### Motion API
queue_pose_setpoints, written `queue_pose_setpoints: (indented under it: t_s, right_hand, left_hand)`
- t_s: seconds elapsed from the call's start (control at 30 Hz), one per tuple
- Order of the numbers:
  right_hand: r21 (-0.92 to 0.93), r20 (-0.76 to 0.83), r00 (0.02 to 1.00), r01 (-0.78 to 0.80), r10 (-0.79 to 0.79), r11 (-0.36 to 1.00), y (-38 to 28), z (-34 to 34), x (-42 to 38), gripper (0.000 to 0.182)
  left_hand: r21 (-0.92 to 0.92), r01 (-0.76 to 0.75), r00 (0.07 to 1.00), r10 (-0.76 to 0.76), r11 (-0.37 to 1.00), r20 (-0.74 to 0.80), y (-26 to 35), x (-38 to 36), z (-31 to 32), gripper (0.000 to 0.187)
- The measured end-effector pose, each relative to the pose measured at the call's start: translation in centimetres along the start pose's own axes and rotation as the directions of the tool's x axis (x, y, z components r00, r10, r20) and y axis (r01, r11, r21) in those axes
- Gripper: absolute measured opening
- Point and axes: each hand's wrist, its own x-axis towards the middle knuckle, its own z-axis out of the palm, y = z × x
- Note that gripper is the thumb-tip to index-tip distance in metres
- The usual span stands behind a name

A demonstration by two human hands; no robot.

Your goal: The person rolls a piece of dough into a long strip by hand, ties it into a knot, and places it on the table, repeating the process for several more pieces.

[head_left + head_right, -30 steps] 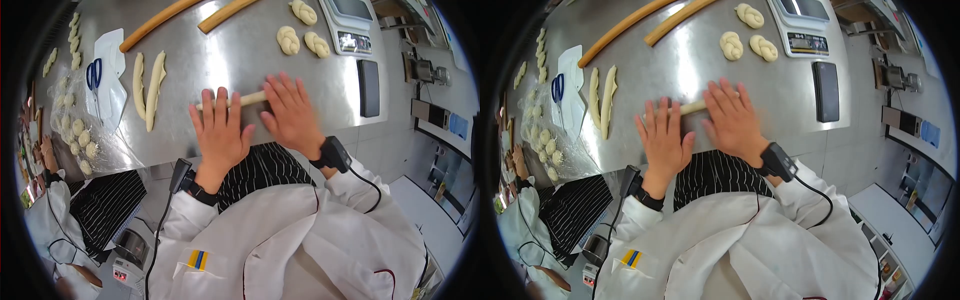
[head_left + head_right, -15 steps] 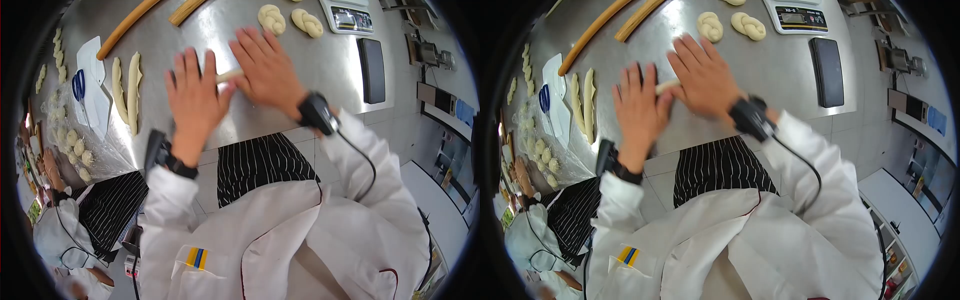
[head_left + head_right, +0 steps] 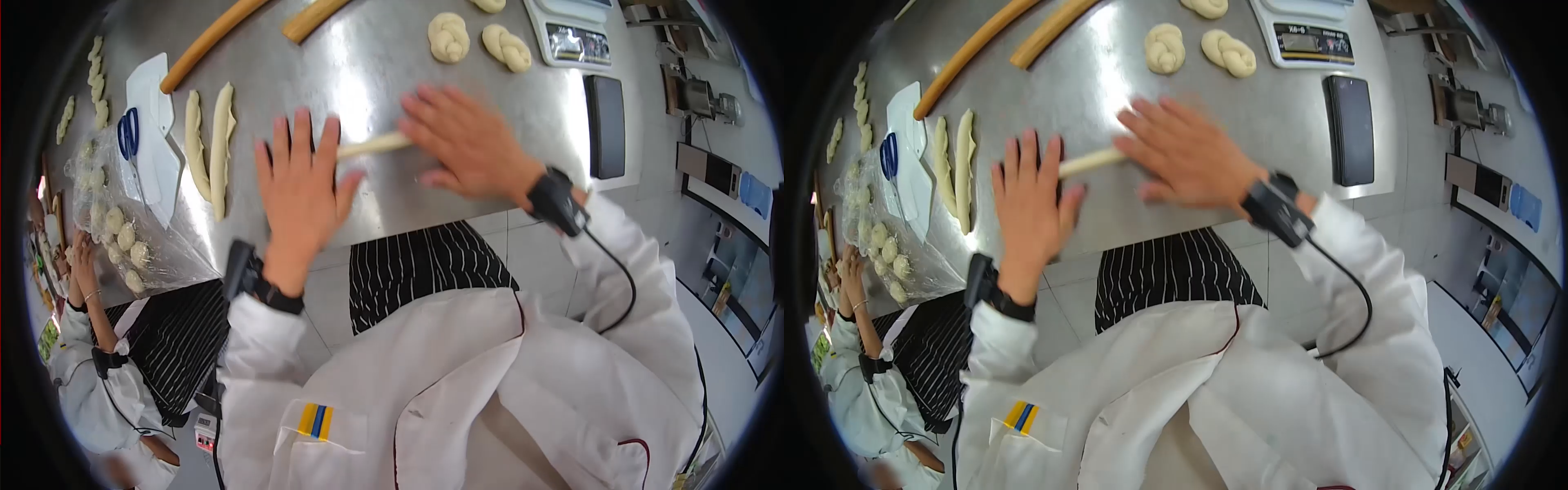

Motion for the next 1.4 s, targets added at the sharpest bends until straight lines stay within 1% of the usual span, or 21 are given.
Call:
queue_pose_setpoints:
  t_s: [0.07,0.13,0.2,0.3,0.4,0.47,0.6,0.67,0.7,0.8,0.87,0.93,0.97,1.0,1.07,1.13,1.2,1.27,1.3,1.33,1.4]
  right_hand:
    - [-0.017,0.046,0.999,0.031,-0.030,0.999,-0.1,-1.0,-3.1,0.068]
    - [0.096,-0.153,0.978,-0.127,0.141,0.987,-0.2,-2.1,-4.2,0.069]
    - [0.074,-0.172,0.979,-0.097,0.108,0.993,-0.6,-2.0,-2.6,0.070]
    - [0.014,-0.157,0.986,-0.061,0.062,0.998,-2.4,0.8,0.8,0.071]
    - [0.031,-0.079,0.991,-0.103,0.105,0.994,-4.0,1.1,-0.6,0.071]
    - [0.060,0.010,1.000,-0.030,0.030,0.998,-5.1,1.0,-3.5,0.070]
    - [-0.052,-0.084,0.993,-0.092,0.088,0.994,-1.8,1.5,1.3,0.070]
    - [-0.085,-0.095,0.993,-0.077,0.069,0.993,-0.6,1.0,2.1,0.072]
    - [-0.076,-0.032,0.999,-0.046,0.044,0.996,-1.3,0.6,1.0,0.073]
    - [-0.064,0.022,1.000,-0.008,0.009,0.998,-2.4,0.2,-1.6,0.075]
    - [-0.088,-0.004,0.989,-0.145,0.145,0.986,-3.6,0.3,-1.7,0.077]
    - [-0.063,-0.074,0.982,-0.176,0.172,0.982,-3.2,0.5,0.2,0.078]
    - [-0.032,-0.046,0.993,-0.108,0.107,0.994,-2.9,0.8,0.7,0.078]
    - [0.010,-0.017,0.999,-0.049,0.050,0.999,-2.9,1.1,0.9,0.079]
    - [0.021,-0.021,1.000,-0.020,0.021,1.000,-3.1,1.3,-1.2,0.079]
    - [-0.017,0.041,0.998,0.047,-0.046,0.999,-3.1,0.5,-2.6,0.078]
    - [-0.091,0.000,1.000,-0.017,0.017,0.996,-2.4,0.2,-2.4,0.067]
    - [0.064,-0.169,0.971,-0.164,0.172,0.984,-1.7,-0.1,-1.5,0.048]
    - [0.065,-0.165,0.971,-0.162,0.170,0.985,-1.3,0.3,-1.4,0.048]
    - [0.068,-0.208,0.971,-0.108,0.120,0.992,-0.6,0.6,-0.7,0.043]
    - [0.055,-0.271,0.961,-0.045,0.059,0.997,-0.3,0.0,0.1,0.038]
  left_hand:
    - [-0.021,-0.008,1.000,0.008,1.000,-0.003,0.4,-1.9,-0.8,0.075]
    - [-0.086,0.101,0.979,-0.114,0.991,-0.171,0.0,-3.2,-1.8,0.079]
    - [-0.112,0.046,0.970,-0.071,0.993,-0.234,0.7,-2.2,-2.1,0.084]
    - [-0.082,-0.212,0.977,0.210,0.974,-0.034,3.5,1.3,-0.3,0.078]
    - [-0.143,-0.207,0.976,0.214,0.968,0.038,3.2,-0.7,-0.2,0.077]
    - [-0.126,-0.219,0.974,0.225,0.968,0.039,3.8,-2.6,-0.3,0.078]
    - [-0.048,-0.125,0.992,0.124,0.991,-0.024,3.2,0.4,0.5,0.076]
    - [0.092,-0.121,0.991,0.125,0.988,-0.043,1.7,2.3,-0.1,0.077]
    - [0.075,-0.114,0.992,0.108,0.991,0.070,2.3,1.5,-1.1,0.077]
    - [0.031,-0.102,0.995,0.102,0.994,0.005,3.3,-2.0,-1.3,0.077]
    - [0.061,-0.047,0.998,0.044,0.997,0.040,3.6,-1.8,-1.2,0.082]
    - [-0.073,-0.172,0.984,0.167,0.982,-0.069,3.4,0.2,-0.8,0.084]
    - [-0.116,-0.270,0.962,0.273,0.956,0.015,3.3,0.4,-0.6,0.086]
    - [-0.114,-0.271,0.961,0.275,0.956,0.020,3.1,0.0,-0.4,0.086]
    - [-0.141,-0.340,0.937,0.348,0.930,0.035,2.7,-1.0,-0.3,0.082]
    - [-0.107,-0.315,0.948,0.319,0.943,0.020,2.3,-1.7,-1.0,0.080]
    - [-0.091,-0.286,0.957,0.289,0.954,0.016,1.4,-2.0,-0.9,0.079]
    - [-0.057,-0.125,0.991,0.123,0.990,-0.053,0.0,-1.0,0.2,0.064]
    - [-0.054,-0.187,0.964,0.173,0.981,-0.204,-0.2,-0.4,0.1,0.048]
    - [-0.044,-0.186,0.962,0.173,0.982,-0.213,-0.8,-0.1,0.2,0.048]
    - [-0.196,-0.345,0.924,0.295,0.918,-0.244,-1.9,0.4,0.3,0.035]
